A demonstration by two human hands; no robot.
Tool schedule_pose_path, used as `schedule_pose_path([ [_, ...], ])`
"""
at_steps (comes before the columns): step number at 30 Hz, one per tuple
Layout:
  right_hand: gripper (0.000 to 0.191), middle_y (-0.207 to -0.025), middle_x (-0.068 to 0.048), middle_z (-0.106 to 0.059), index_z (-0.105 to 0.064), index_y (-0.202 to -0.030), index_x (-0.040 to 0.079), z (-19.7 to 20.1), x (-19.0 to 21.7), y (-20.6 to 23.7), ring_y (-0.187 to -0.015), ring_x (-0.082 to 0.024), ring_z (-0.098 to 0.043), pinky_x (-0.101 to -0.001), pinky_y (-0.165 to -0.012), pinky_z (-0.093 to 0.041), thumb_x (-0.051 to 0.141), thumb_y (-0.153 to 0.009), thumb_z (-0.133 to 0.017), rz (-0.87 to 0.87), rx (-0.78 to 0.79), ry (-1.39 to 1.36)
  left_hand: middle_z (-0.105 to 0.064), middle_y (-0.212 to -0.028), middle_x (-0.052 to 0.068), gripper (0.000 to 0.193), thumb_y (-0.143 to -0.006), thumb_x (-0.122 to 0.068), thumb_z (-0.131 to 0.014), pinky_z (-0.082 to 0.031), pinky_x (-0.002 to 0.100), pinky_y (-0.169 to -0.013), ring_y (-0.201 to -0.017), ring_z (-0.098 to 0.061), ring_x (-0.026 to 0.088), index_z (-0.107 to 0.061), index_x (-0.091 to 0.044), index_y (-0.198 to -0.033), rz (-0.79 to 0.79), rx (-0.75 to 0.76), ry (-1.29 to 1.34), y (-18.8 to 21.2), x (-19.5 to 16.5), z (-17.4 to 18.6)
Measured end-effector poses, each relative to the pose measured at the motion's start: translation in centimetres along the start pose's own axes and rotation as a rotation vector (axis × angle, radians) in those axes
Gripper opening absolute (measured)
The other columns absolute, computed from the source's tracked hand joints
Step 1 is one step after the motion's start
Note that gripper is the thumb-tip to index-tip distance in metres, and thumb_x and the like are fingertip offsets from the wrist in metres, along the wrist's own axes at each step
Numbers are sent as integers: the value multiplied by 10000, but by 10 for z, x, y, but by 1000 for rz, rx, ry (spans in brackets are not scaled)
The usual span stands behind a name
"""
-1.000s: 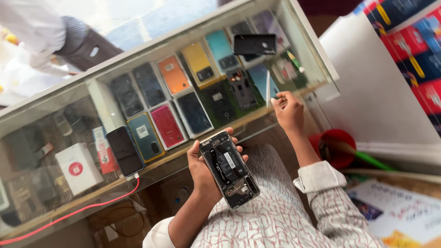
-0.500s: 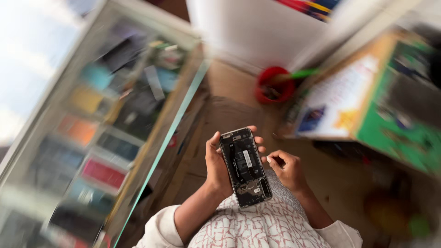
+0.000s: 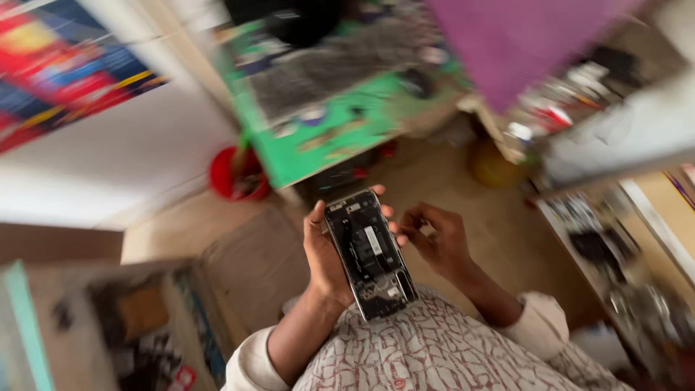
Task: The person uses a metal prying tool to separate the back cover of a disassembled smartphone. They then retrieve a small white cloth and wipe the internal components and edges of the phone's chassis.
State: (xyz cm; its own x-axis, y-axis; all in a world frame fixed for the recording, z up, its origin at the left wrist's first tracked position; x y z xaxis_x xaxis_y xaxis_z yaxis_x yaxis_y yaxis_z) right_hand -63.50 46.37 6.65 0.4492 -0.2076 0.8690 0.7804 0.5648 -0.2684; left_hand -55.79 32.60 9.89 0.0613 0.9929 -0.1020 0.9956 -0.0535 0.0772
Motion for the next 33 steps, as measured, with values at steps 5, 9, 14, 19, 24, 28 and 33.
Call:
schedule_pose_path([
  [5, 74, -852, -45, -754, -712, -950, -8, 100, -56, 28, -750, -97, -708, -254, -667, -565, -3, -878, -726, -232, -226, -30, -659, -1073, 166, 829, -971, -643, -385, -607, 463, -860, -951, -685, 324, -481, 36, -1437, 259, -105, -1, -85, 90, -3],
  [9, 119, -889, -66, -791, -728, -967, -24, 149, -107, 63, -807, -110, -751, -241, -723, -597, -71, -861, -704, -469, -416, -68, -666, -1073, 162, 809, -984, -634, -365, -596, 448, -826, -948, -684, 327, -496, 27, -1432, 454, -127, -33, -132, 149, 1],
  [14, 154, -874, -86, -798, -748, -1036, -17, 196, -159, 85, -786, -119, -746, -256, -702, -591, -29, -894, -690, -551, -515, -62, -674, -1084, 173, 814, -994, -619, -335, -595, 470, -859, -942, -681, 316, -498, 43, -1439, 625, -120, -54, -189, 206, 9],
  [19, 160, -862, -90, -784, -737, -1063, -3, 262, -219, 66, -771, -120, -745, -268, -689, -576, 23, -914, -684, -563, -518, 189, -695, -1077, 166, 823, -970, -623, -318, -598, 505, -888, -937, -685, 289, -552, 27, -1418, 747, -161, -193, -253, 247, 20],
  [24, 141, -857, -108, -779, -739, -1056, 8, 327, -291, 32, -734, -149, -727, -296, -663, -561, 79, -941, -697, -685, -613, 112, -698, -1094, 155, 835, -985, -626, -319, -597, 503, -903, -957, -689, 276, -590, 26, -1431, 732, -107, -216, -315, 270, 5],
  [28, 155, -837, -129, -767, -754, -1036, -2, 367, -330, 2, -720, -158, -727, -303, -657, -551, 100, -920, -749, -587, -513, 277, -704, -1102, 158, 828, -990, -650, -317, -595, 489, -896, -957, -698, 274, -550, 8, -1436, 745, -168, -158, -345, 288, 0],
  [33, 151, -900, -88, -788, -729, -1080, 26, 381, -396, -45, -796, -117, -762, -281, -708, -587, 127, -971, -703, -491, -385, 110, -692, -1145, 188, 826, -1063, -634, -316, -585, 481, -933, -1000, -700, 298, -473, 32, -1527, 591, -69, -50, -374, 287, -11],
])
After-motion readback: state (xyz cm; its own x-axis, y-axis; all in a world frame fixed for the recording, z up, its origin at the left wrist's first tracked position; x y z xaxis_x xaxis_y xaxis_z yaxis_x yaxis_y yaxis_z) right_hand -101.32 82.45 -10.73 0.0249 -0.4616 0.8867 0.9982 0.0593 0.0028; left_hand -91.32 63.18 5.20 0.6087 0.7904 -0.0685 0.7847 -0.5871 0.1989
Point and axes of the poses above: each hand's wrist, its own y-axis away from the middle knuckle, its own z-axis out of the back of the hand, x = y × z, the point moved 7 cm from there along -y, towards the middle knuckle
